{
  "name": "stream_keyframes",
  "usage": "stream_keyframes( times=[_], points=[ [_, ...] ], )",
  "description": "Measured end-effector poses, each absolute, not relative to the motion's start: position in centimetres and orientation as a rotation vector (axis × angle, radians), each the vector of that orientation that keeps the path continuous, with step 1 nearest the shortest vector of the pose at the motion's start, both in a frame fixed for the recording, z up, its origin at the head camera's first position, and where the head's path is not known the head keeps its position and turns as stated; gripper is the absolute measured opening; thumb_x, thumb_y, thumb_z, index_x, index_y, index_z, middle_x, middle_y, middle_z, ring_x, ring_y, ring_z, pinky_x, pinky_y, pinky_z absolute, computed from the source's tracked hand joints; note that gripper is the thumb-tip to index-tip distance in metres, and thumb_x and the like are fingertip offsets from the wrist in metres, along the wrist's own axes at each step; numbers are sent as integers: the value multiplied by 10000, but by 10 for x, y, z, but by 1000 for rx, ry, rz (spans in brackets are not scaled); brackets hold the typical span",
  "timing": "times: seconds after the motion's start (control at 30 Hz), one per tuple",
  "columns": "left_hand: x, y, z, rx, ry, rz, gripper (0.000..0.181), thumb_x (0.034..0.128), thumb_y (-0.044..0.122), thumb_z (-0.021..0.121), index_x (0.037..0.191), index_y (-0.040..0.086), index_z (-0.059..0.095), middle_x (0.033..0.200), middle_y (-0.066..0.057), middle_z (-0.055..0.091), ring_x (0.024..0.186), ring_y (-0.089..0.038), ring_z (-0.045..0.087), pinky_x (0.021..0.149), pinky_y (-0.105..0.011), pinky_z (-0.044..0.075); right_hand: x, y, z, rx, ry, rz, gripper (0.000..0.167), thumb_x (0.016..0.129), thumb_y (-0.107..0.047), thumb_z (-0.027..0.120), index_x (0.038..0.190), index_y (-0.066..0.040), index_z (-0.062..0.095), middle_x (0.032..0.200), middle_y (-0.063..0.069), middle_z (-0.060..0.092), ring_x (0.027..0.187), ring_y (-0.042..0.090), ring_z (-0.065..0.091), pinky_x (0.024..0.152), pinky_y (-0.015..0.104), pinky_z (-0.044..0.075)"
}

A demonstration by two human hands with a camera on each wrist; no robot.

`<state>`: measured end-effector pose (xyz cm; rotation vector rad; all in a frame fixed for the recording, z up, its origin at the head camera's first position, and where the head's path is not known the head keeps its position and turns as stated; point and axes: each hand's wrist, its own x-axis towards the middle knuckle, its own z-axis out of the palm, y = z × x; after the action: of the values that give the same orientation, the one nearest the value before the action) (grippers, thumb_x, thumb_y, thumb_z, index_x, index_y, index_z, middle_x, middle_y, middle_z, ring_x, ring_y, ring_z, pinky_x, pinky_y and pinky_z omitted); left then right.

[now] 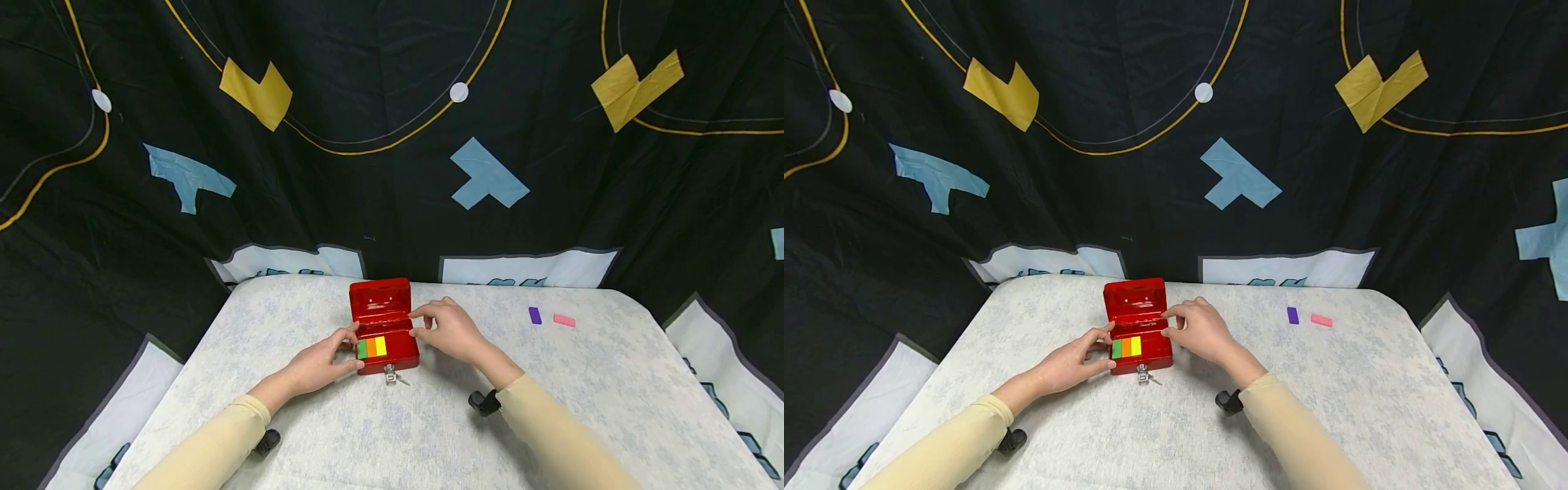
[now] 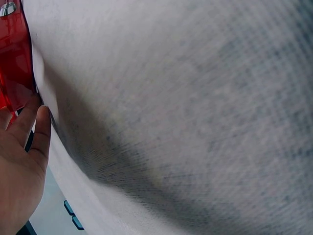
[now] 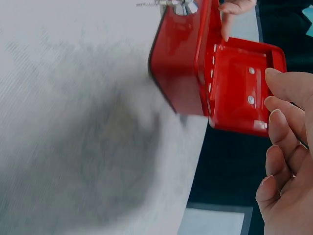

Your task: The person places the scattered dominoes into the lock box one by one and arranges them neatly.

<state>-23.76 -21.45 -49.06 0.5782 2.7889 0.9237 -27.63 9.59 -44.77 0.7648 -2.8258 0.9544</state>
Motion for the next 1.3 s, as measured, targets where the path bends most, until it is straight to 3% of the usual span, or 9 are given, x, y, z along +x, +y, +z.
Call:
stream_keyframes(
  times=[0.4, 1.3],
  points=[
    [-238, -216, -492, 576, 2792, 916, 413, 943, 524, 698, 1206, 261, 520, 1647, 96, 325, 1265, -126, 565, 955, -476, 459, -276, 138, -447, 675, -2798, 975, 302, 919, -314, 777, 1207, -226, 748, 784, -107, 553, 875, 210, 502, 717, 353, 428],
    [-240, -214, -492, 566, 2788, 917, 404, 943, 515, 700, 1201, 262, 520, 1647, 87, 328, 1281, -148, 564, 984, -502, 455, -277, 213, -460, 454, -2795, 984, 300, 923, -254, 773, 1191, -121, 750, 813, -65, 591, 871, 207, 485, 749, 388, 409]
  ],
)
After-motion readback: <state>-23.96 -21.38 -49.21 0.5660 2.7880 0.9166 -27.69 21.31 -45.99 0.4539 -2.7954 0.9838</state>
